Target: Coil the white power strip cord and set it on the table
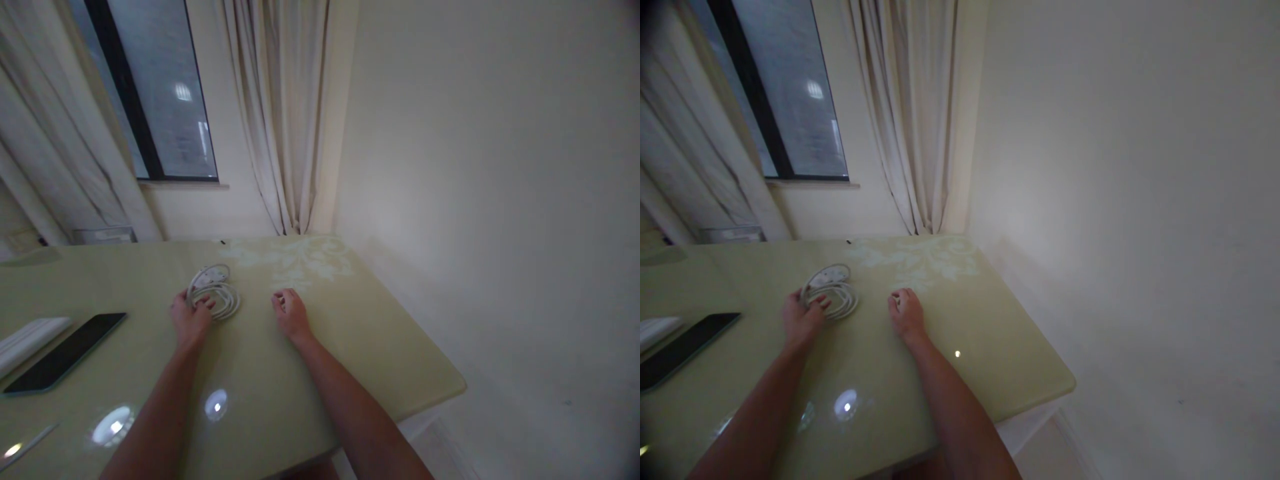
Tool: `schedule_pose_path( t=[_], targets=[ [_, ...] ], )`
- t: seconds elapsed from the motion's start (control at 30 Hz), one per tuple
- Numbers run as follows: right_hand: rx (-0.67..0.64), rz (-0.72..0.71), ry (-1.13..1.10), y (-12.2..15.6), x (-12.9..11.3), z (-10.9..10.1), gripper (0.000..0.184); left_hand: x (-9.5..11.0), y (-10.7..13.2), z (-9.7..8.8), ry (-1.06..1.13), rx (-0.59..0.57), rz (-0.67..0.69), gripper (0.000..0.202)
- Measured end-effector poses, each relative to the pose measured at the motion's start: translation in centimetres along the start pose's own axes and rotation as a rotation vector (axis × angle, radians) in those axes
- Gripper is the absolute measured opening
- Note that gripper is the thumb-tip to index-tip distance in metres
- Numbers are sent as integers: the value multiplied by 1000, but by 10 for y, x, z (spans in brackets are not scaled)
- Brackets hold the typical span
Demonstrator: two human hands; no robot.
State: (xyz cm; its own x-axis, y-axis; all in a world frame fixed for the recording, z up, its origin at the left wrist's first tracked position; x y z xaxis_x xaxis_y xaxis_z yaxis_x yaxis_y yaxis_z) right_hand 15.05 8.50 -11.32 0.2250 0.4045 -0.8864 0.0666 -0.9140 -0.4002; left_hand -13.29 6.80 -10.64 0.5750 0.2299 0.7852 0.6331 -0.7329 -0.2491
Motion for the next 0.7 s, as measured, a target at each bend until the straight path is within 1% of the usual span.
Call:
schedule_pose_path(
  t=[0.07, 0.1, 0.17, 0.23, 0.27, 0.3, 0.4, 0.47, 0.53, 0.6, 0.67, 0.7],
  targets=[
    [117, 54, -155, -2, 10, -12, 27, 5, 2, 7, 120, -19, 10, 48],
    [193, 101, -241, -2, 17, -19, 30, 6, 4, 9, 181, -28, 15, 46],
    [323, 204, -422, -3, 32, -29, 36, 11, 8, 13, 351, -83, 36, 46],
    [385, 299, -598, -4, 44, -31, 41, 16, 13, 18, 573, -168, 47, 52],
    [389, 343, -676, -5, 48, -29, 43, 20, 16, 20, 674, -215, 48, 56],
    [383, 388, -743, -5, 50, -27, 44, 24, 20, 22, 747, -258, 49, 58],
    [336, 550, -905, -2, 52, -14, 47, 37, 29, 24, 835, -348, 52, 60],
    [231, 667, -1021, 3, 46, -2, 51, 44, 35, 24, 878, -396, 38, 61],
    [82, 743, -1153, 7, 32, 10, 56, 48, 39, 26, 915, -431, 1, 63],
    [-26, 742, -1250, 9, 18, 17, 60, 49, 42, 26, 929, -447, -40, 65],
    [-53, 681, -1280, 8, 9, 17, 59, 49, 44, 24, 894, -448, -43, 64],
    [-50, 646, -1266, 7, 8, 17, 59, 49, 45, 23, 852, -452, -18, 64]
  ],
)
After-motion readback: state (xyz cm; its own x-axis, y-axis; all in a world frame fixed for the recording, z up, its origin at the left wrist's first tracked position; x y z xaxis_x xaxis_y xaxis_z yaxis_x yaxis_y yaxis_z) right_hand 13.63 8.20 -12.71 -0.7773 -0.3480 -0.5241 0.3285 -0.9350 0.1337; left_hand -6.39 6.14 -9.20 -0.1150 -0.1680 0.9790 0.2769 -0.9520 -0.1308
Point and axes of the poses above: each hand's wrist, its own y-axis away from the middle knuckle, its own z-axis out of the palm, x = y × z, the point moved 8 cm from there along -y, towards the middle knuckle, and after that the axes turned 15 degrees about -y, right-handed, at the moved point
